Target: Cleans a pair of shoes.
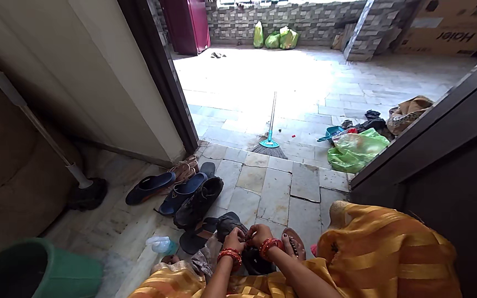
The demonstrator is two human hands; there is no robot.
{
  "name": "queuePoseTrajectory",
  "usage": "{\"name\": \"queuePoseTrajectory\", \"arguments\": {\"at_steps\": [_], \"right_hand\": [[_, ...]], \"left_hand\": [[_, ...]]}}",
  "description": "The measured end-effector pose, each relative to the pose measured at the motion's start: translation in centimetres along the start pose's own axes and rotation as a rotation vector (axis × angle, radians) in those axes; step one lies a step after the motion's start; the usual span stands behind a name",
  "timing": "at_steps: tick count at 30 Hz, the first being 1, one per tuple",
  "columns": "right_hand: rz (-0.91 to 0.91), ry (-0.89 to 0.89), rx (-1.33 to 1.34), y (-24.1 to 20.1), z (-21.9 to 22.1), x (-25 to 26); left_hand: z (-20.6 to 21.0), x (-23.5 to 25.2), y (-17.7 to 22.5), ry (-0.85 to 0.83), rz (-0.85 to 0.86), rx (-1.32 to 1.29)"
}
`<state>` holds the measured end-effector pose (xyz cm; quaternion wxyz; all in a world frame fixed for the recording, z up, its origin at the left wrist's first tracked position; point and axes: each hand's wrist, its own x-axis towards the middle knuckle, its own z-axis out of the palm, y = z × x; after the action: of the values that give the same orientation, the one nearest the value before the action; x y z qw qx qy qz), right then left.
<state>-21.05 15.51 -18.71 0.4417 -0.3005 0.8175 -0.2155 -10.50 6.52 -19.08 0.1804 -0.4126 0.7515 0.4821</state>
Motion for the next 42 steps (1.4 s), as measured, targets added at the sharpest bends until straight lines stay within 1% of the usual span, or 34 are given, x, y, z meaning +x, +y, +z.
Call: {"name": "queuePoseTrajectory", "arguments": {"at_steps": [4,8,11,13,17,20,23,26,28,32,36,39,42], "right_hand": [[-0.142,0.006,-0.142,0.2,-0.1,0.2],[-0.279,-0.04,-0.299,-0.1,0.0,0.0],[-0.304,-0.038,-0.378,-0.4,0.3,-0.1],[-0.317,-0.037,-0.4,-0.4,0.5,-0.2],[-0.324,-0.005,-0.351,0.1,0.6,0.1],[-0.338,0.019,-0.308,0.4,0.3,0.2],[-0.409,-0.008,-0.408,0.4,0.2,-0.2],[-0.484,0.014,-0.461,0.9,0.3,-0.2],[-0.469,0.008,-0.456,1.0,0.0,-0.3],[-0.344,-0.074,-0.487,0.3,-0.8,-0.6],[-0.317,-0.109,-0.493,0.3,-0.8,-0.3],[-0.286,-0.137,-0.43,0.4,-1.0,-0.1],[-0.227,-0.14,-0.365,0.8,-1.5,-0.1]], "left_hand": [[-0.1,-0.1,0.4,-0.008,0.0,0.042],[-0.2,-0.2,0.6,-0.029,-0.004,0.066],[-0.3,-0.1,0.6,-0.023,-0.005,0.045],[-0.3,-0.1,0.3,-0.009,0.004,-0.024],[-0.2,0.5,-0.3,-0.005,0.013,-0.199],[-0.4,0.6,-0.5,-0.066,0.012,-0.218],[-0.5,0.9,-0.7,-0.173,0.05,-0.115],[-0.5,1.0,-0.6,-0.228,0.059,-0.031],[-0.5,1.1,-0.8,-0.22,0.053,-0.025],[-0.6,1.0,-1.0,-0.188,0.057,0.003],[-0.8,0.2,0.1,-0.148,0.039,0.195],[-0.5,0.1,0.4,-0.109,0.005,0.264],[-0.5,0.0,0.1,-0.112,0.002,0.279]]}}
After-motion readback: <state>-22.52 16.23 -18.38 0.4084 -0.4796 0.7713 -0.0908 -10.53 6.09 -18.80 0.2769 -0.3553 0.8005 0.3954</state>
